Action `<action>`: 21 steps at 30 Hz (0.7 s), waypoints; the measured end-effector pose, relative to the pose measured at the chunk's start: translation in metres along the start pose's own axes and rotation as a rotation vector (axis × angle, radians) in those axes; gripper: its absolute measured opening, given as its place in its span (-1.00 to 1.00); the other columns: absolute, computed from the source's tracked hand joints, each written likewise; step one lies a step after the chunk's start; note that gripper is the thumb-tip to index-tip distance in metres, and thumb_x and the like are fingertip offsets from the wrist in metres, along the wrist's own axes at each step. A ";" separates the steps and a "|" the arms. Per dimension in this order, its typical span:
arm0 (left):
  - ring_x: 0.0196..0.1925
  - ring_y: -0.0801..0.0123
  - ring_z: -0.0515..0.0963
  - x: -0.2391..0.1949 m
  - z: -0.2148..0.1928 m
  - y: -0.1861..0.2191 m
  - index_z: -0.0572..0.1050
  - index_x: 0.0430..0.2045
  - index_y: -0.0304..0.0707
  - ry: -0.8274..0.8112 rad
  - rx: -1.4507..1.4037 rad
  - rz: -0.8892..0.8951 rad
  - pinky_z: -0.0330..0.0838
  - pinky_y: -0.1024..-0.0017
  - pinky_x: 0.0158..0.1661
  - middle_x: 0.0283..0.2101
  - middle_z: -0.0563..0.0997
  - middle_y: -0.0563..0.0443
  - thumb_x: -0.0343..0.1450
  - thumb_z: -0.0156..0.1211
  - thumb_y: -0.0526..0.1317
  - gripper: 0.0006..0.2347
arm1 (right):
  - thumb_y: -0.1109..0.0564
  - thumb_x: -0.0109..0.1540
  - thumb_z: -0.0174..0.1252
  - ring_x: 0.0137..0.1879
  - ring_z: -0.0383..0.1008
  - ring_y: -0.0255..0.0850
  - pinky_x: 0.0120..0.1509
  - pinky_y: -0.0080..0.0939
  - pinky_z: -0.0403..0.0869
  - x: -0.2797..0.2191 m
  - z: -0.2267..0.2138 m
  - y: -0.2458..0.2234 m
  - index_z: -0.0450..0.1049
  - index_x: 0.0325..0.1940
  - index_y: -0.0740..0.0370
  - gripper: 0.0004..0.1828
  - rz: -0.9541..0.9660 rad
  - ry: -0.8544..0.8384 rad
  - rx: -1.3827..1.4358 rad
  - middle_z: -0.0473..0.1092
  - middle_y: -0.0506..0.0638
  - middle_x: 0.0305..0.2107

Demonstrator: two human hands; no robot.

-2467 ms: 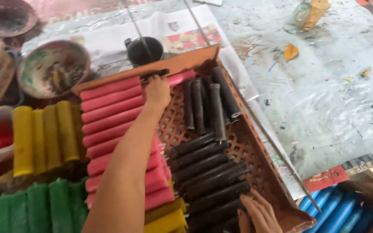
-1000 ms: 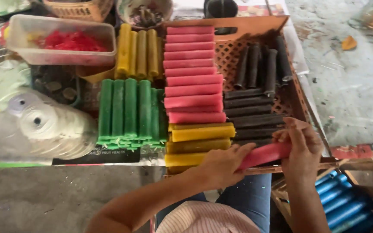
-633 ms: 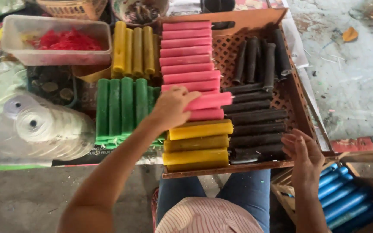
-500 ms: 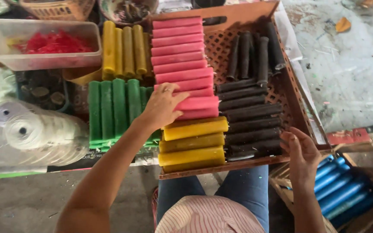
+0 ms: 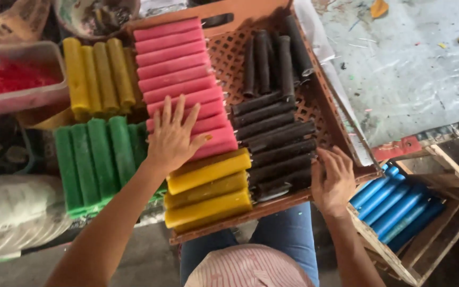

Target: Organizing colored candles by placing them into neat rows within a wooden tray.

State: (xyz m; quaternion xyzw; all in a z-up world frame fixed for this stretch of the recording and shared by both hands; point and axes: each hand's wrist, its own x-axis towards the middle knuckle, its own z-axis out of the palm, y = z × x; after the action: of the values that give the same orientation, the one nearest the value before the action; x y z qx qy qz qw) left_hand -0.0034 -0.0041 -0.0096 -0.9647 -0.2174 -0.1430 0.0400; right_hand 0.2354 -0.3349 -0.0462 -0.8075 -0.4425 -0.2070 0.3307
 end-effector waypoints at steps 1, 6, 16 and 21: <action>0.49 -0.42 0.08 -0.001 0.003 -0.001 0.27 0.42 -0.07 -0.022 0.000 -0.017 0.10 -0.30 0.28 0.47 0.19 -0.38 0.47 -0.08 0.30 -0.33 | 0.13 0.26 0.33 0.18 0.54 0.08 0.27 -0.05 0.50 -0.001 0.003 0.001 0.66 0.03 0.19 -0.74 0.005 0.002 -0.015 0.57 0.02 -0.13; 0.53 -0.43 -0.04 -0.004 0.008 -0.002 0.12 0.49 -0.01 -0.104 0.014 -0.050 -0.02 -0.38 0.31 0.53 0.06 -0.33 0.46 -0.13 0.32 -0.29 | 0.02 0.24 0.33 0.15 0.57 -0.02 0.19 -0.12 0.51 -0.001 0.001 -0.004 0.67 0.00 0.06 -0.73 0.025 -0.015 -0.071 0.59 -0.10 -0.16; 0.30 -0.28 0.29 0.151 0.010 0.070 0.32 0.24 -0.37 -0.042 -0.329 0.016 0.11 -0.04 0.30 0.25 0.41 -0.37 0.41 0.27 0.02 -0.42 | 0.11 0.29 0.21 0.18 0.50 -0.02 0.17 -0.08 0.52 0.017 -0.005 -0.021 0.61 0.04 0.15 -0.75 0.069 -0.156 0.005 0.56 -0.06 -0.11; 0.45 -0.33 0.14 0.235 0.068 0.103 -0.10 0.49 -0.20 -0.528 -0.589 -0.583 0.04 -0.12 0.35 0.50 0.00 -0.42 0.38 -0.07 0.34 -0.14 | 0.13 0.28 0.23 0.17 0.51 0.01 0.19 -0.04 0.52 0.014 -0.004 -0.019 0.62 0.03 0.17 -0.75 0.081 -0.151 0.018 0.58 -0.05 -0.15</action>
State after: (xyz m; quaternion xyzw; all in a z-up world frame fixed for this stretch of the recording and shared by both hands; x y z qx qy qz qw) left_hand 0.2616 0.0085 -0.0074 -0.8375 -0.4312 0.0457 -0.3326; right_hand 0.2261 -0.3222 -0.0281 -0.8351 -0.4349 -0.1278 0.3117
